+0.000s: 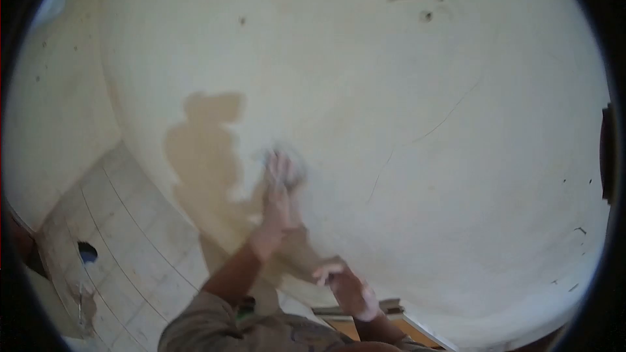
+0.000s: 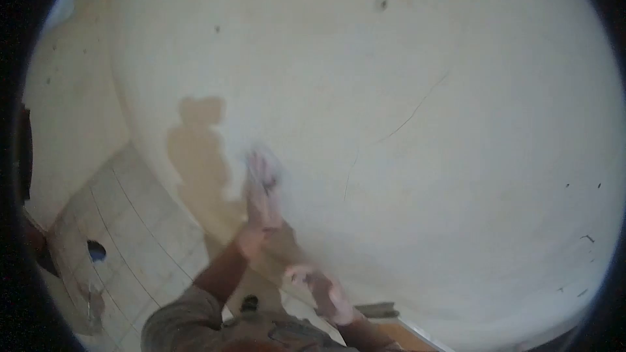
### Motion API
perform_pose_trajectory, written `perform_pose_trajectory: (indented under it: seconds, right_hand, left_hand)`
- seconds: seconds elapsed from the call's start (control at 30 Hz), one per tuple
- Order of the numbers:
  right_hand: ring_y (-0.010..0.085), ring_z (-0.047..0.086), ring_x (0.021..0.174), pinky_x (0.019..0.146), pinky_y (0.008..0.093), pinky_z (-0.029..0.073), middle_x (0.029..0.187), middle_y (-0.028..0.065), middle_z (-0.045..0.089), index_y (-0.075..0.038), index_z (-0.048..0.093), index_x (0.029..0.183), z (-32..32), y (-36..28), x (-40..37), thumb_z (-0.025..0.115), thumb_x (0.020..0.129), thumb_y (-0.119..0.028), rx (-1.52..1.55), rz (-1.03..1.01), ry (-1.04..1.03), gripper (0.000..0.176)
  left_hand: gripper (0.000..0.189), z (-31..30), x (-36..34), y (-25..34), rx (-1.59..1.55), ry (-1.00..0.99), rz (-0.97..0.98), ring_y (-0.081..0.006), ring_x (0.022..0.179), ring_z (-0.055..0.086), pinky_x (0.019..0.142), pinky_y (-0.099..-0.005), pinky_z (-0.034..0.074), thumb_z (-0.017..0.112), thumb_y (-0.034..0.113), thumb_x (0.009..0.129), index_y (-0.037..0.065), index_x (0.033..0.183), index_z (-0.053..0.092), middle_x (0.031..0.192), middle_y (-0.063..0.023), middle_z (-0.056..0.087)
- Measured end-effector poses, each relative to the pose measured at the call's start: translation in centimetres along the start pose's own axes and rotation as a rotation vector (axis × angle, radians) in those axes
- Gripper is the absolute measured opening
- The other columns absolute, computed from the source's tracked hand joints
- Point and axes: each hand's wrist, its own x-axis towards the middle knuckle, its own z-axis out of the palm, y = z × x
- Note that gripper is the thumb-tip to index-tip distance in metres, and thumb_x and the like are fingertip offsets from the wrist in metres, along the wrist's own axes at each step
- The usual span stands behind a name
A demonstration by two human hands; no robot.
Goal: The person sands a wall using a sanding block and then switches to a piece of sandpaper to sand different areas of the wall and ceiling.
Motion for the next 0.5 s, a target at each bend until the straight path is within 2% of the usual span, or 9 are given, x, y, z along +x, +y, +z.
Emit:
perform_pose_trajectory:
  seconds: [0.07,0.1,0.13,0.17,0.27,0.33,0.4,0.47,0.5]
  right_hand:
    - [0.0255,0.055,0.107,0.091,0.0383,0.042,0.116,0.0182,0.064,0.003,0.063,0.119,-1.4,0.6,0.9,0.046,0.104,-0.056,-0.204,0.149,0.124,0.064]
    - [0.0235,0.057,0.102,0.086,0.0364,0.044,0.111,0.0169,0.065,0.004,0.063,0.116,-2.2,0.7,0.4,0.045,0.106,-0.053,-0.295,0.282,0.152,0.061]
    - [0.0224,0.057,0.097,0.083,0.0353,0.044,0.108,0.016,0.064,0.004,0.063,0.113,-2.3,0.6,-0.6,0.045,0.107,-0.051,-0.27,0.317,0.172,0.058]
    - [0.0213,0.057,0.093,0.08,0.0342,0.044,0.104,0.0151,0.064,0.003,0.063,0.111,-2.5,0.6,-0.6,0.045,0.107,-0.049,-0.246,0.331,0.18,0.056]
    - [0.0192,0.056,0.084,0.074,0.0328,0.044,0.095,0.0124,0.062,0.002,0.063,0.105,-2.4,-0.1,-0.1,0.043,0.109,-0.047,-0.309,0.283,0.189,0.053]
    - [0.0181,0.054,0.08,0.071,0.0327,0.044,0.091,0.0121,0.061,0.001,0.06,0.102,-2.7,-0.3,-0.5,0.04,0.11,-0.047,-0.396,0.245,0.15,0.053]
    - [0.018,0.055,0.079,0.07,0.0321,0.044,0.089,0.0123,0.061,0.0,0.058,0.101,-2.4,0.0,-0.9,0.039,0.11,-0.046,-0.362,0.251,0.26,0.051]
    - [0.018,0.054,0.077,0.068,0.0316,0.044,0.087,0.0123,0.06,-0.001,0.056,0.101,-2.1,0.0,-1.4,0.039,0.111,-0.046,-0.341,0.25,0.367,0.05]
    - [0.018,0.054,0.076,0.067,0.0314,0.044,0.086,0.0121,0.059,-0.001,0.055,0.1,-1.9,-0.3,-1.6,0.038,0.111,-0.046,-0.339,0.247,0.424,0.049]
  left_hand:
    - [0.053,-1.4,4.0,-0.4,-0.404,0.257,-0.223,-0.0426,0.155,0.021,0.126,-0.0516,0.02,0.037,0.019,0.109,-0.003,0.157,0.034,0.166,-0.0263,0.026]
    - [0.053,-2.6,5.7,-0.2,-0.495,0.355,-0.275,-0.038,0.156,0.023,0.126,-0.0492,0.021,0.034,0.02,0.111,-0.002,0.158,0.032,0.167,-0.024,0.027]
    - [0.052,-3.8,6.5,-0.4,-0.456,0.399,-0.273,-0.0334,0.156,0.024,0.126,-0.0469,0.021,0.032,0.02,0.112,-0.002,0.159,0.029,0.167,-0.0217,0.028]
    - [0.052,-6.5,5.9,-1.4,0.175,0.148,-0.124,-0.0317,0.156,0.025,0.126,-0.045,0.022,0.03,0.02,0.113,-0.002,0.16,0.028,0.167,-0.0218,0.028]
    - [0.052,-7.4,4.4,-1.0,0.136,0.051,-0.353,-0.0329,0.155,0.027,0.125,-0.0426,0.024,0.034,0.015,0.11,-0.004,0.158,0.031,0.165,-0.0235,0.03]
    - [0.053,-5.7,1.2,-0.7,0.204,-0.075,-0.058,-0.0328,0.155,0.028,0.126,-0.0453,0.021,0.035,0.012,0.108,-0.005,0.158,0.031,0.165,-0.0225,0.031]
    - [0.054,-4.8,-1.3,1.0,0.296,-0.229,0.104,-0.0357,0.154,0.028,0.126,-0.047,0.02,0.037,0.01,0.106,-0.006,0.157,0.032,0.165,-0.0236,0.03]
    - [0.053,-4.5,-2.8,2.7,0.419,-0.414,0.125,-0.0416,0.154,0.026,0.126,-0.0477,0.022,0.041,0.008,0.105,-0.009,0.154,0.036,0.165,-0.027,0.028]
    - [0.052,-4.6,-2.4,1.5,0.288,-0.286,0.025,-0.0428,0.154,0.025,0.126,-0.0489,0.021,0.04,0.009,0.105,-0.009,0.154,0.036,0.165,-0.0269,0.027]
